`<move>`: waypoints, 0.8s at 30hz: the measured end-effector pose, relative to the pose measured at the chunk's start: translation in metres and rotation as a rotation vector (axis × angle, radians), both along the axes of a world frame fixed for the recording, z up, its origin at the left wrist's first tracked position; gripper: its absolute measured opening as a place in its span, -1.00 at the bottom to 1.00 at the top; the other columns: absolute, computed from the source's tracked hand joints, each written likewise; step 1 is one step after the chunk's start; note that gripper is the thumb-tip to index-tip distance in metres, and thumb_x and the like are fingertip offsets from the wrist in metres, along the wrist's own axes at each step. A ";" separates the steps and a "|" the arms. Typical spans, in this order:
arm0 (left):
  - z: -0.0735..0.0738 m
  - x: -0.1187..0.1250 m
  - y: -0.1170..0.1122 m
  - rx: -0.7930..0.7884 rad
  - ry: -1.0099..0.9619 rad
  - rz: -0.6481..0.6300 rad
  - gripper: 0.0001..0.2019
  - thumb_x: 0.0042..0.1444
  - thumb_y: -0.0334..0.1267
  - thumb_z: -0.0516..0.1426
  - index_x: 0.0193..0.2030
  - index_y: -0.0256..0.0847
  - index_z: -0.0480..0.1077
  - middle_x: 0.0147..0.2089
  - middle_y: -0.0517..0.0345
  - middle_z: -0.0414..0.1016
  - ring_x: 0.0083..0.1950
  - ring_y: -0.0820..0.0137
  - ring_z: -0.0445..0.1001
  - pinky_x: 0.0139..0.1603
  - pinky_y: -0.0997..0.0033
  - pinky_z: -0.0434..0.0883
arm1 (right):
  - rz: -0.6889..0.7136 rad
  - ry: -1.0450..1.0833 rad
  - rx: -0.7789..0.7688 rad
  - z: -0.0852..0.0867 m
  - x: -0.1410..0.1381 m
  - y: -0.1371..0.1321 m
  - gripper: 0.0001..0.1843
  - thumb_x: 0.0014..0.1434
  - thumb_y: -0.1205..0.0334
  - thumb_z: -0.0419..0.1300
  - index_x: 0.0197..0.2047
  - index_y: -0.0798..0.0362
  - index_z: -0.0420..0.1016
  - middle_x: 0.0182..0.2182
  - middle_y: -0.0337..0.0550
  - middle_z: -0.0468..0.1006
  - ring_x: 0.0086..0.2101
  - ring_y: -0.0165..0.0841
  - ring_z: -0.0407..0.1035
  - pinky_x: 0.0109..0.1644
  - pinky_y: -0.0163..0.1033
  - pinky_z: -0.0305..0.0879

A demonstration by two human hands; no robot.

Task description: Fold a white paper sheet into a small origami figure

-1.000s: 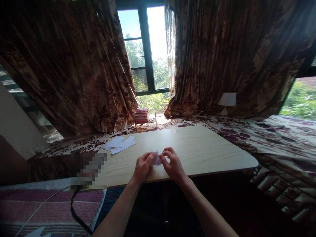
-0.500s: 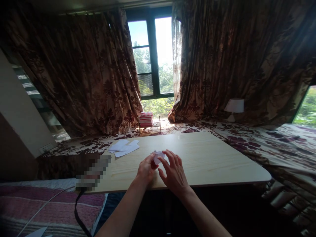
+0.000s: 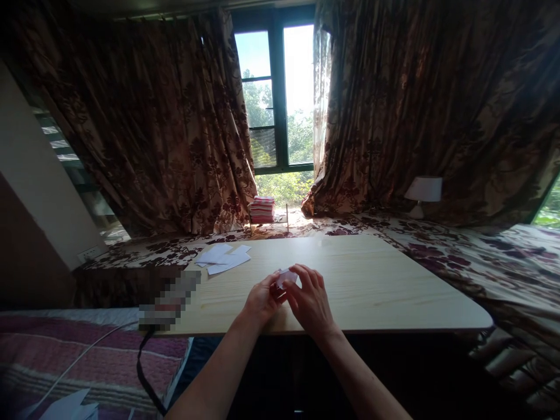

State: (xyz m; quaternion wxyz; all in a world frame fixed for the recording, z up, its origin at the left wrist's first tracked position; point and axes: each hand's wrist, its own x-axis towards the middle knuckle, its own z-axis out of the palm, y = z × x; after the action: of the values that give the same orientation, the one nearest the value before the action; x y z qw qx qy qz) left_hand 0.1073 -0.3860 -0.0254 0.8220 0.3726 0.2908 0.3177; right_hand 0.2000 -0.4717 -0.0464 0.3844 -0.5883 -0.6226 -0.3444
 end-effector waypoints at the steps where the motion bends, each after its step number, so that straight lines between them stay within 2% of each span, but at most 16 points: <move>1: 0.000 0.000 0.000 -0.004 0.004 0.004 -0.73 0.19 -0.20 0.08 -0.02 -0.29 0.33 -0.07 0.03 0.41 -0.17 0.36 0.45 -0.20 0.25 0.45 | -0.002 0.001 0.001 -0.001 0.000 0.000 -0.78 0.14 0.42 0.10 -0.17 -0.02 0.44 -0.02 0.02 0.35 0.04 -0.11 0.19 0.02 0.05 0.19; 4: 0.001 0.000 -0.002 -0.008 0.007 0.020 -0.71 0.19 -0.20 0.07 0.02 -0.25 0.31 0.01 0.00 0.38 -0.09 0.32 0.43 -0.12 0.19 0.44 | -0.001 0.000 0.000 -0.002 0.001 0.002 -0.73 0.12 0.42 0.11 -0.11 -0.01 0.42 -0.01 0.03 0.34 0.04 -0.11 0.19 0.02 0.05 0.19; 10: 0.000 0.002 -0.005 0.002 0.002 0.043 -0.70 0.19 -0.20 0.07 0.04 -0.24 0.31 0.04 -0.01 0.36 -0.06 0.29 0.42 -0.09 0.15 0.42 | 0.019 -0.012 -0.022 -0.002 -0.001 0.003 -0.72 0.07 0.41 0.17 -0.13 -0.04 0.44 -0.01 -0.02 0.35 0.03 -0.12 0.20 0.04 0.03 0.18; 15: 0.001 0.001 -0.004 0.005 0.011 0.014 -0.70 0.19 -0.19 0.07 0.03 -0.25 0.31 0.02 -0.01 0.37 -0.07 0.30 0.42 -0.10 0.16 0.43 | 0.017 -0.004 -0.012 -0.002 0.000 0.002 -0.86 0.13 0.35 0.16 -0.22 -0.03 0.47 -0.05 -0.03 0.38 0.01 -0.14 0.22 0.01 -0.01 0.20; 24: -0.005 0.002 0.001 0.055 0.039 -0.016 -0.70 0.19 -0.20 0.07 0.02 -0.27 0.31 0.00 0.00 0.38 -0.09 0.31 0.43 -0.13 0.18 0.44 | 0.020 0.010 -0.010 -0.005 0.002 0.002 -0.87 0.12 0.35 0.18 -0.24 -0.02 0.49 -0.07 -0.03 0.39 -0.01 -0.15 0.23 0.01 -0.04 0.18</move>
State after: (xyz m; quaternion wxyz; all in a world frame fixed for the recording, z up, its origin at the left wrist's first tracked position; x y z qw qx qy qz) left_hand 0.1098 -0.3847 -0.0303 0.8081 0.4036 0.2951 0.3115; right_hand 0.2018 -0.4702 -0.0509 0.3878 -0.5856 -0.6282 -0.3347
